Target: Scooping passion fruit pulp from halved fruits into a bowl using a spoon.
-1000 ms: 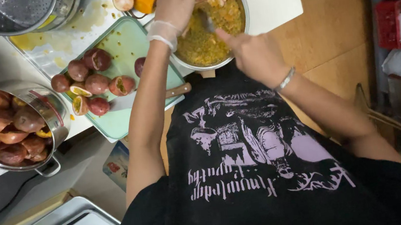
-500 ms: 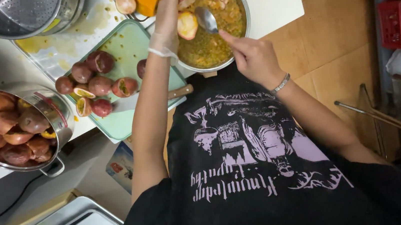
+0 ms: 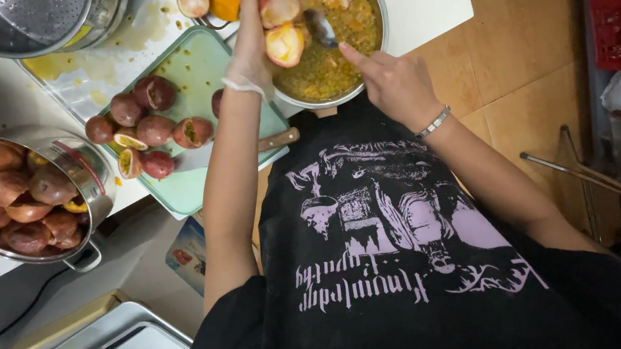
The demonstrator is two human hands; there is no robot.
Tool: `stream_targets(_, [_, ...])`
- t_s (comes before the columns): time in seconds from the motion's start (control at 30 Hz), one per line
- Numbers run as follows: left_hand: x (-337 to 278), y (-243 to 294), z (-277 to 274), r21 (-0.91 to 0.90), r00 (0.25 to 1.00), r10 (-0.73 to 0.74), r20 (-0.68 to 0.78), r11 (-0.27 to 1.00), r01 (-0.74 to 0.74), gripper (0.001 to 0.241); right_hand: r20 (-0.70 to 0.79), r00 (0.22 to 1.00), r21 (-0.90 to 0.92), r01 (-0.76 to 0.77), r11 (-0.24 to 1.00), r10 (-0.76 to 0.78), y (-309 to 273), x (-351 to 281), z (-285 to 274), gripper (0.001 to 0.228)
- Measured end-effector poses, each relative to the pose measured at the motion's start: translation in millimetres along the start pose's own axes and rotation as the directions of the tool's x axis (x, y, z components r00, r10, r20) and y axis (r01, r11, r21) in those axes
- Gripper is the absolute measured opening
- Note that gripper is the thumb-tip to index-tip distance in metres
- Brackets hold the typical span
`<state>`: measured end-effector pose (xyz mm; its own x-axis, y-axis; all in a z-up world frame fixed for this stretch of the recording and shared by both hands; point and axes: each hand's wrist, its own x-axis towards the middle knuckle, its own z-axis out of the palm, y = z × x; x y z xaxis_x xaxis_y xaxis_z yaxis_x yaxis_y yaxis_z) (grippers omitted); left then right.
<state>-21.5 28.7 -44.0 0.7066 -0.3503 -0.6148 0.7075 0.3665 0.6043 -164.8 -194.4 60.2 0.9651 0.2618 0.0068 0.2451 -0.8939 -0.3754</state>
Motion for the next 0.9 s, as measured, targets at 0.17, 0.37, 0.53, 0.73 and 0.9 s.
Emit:
stream_targets(0.17, [-22.3,19.5,8.7,-0.213,0.966,-0.130,0.223,0.961,0.178,0.070,0.021,0.995,0.065,-0.096,0.993,0.095,15.0,-2.1,10.6,0.058])
stream_targets(0.37, [-29.5,28.5,7.3,-0.267,0.943,-0.150,0.298,0.935,0.233,0.072,-0.115,0.987,0.273,-0.081,0.959,0.116,-0.3,-0.1,-19.3,0.048])
stream_targets(0.53, [-10.3,5.3,-12.6,-0.281,0.952,-0.185,0.245,0.926,0.252,0.075,-0.029,0.994,0.261,-0.091,0.961,0.103,-13.9,9.2,-24.3,0.050])
stream_targets(0.73, [-60.4,35.7,-5.5,-0.220,0.968,-0.104,0.228,0.963,0.156,0.066,-0.083,0.990,0.214,-0.091,0.973,0.111,3.3,4.0,-23.1,0.037])
stream_targets(0.9, [-17.3,3.1,-138.1,-0.250,0.974,0.214,-0.079,0.941,-0.227,0.060,-0.042,0.991,0.268,-0.108,0.957,0.124,0.7,4.6,-15.7,0.034])
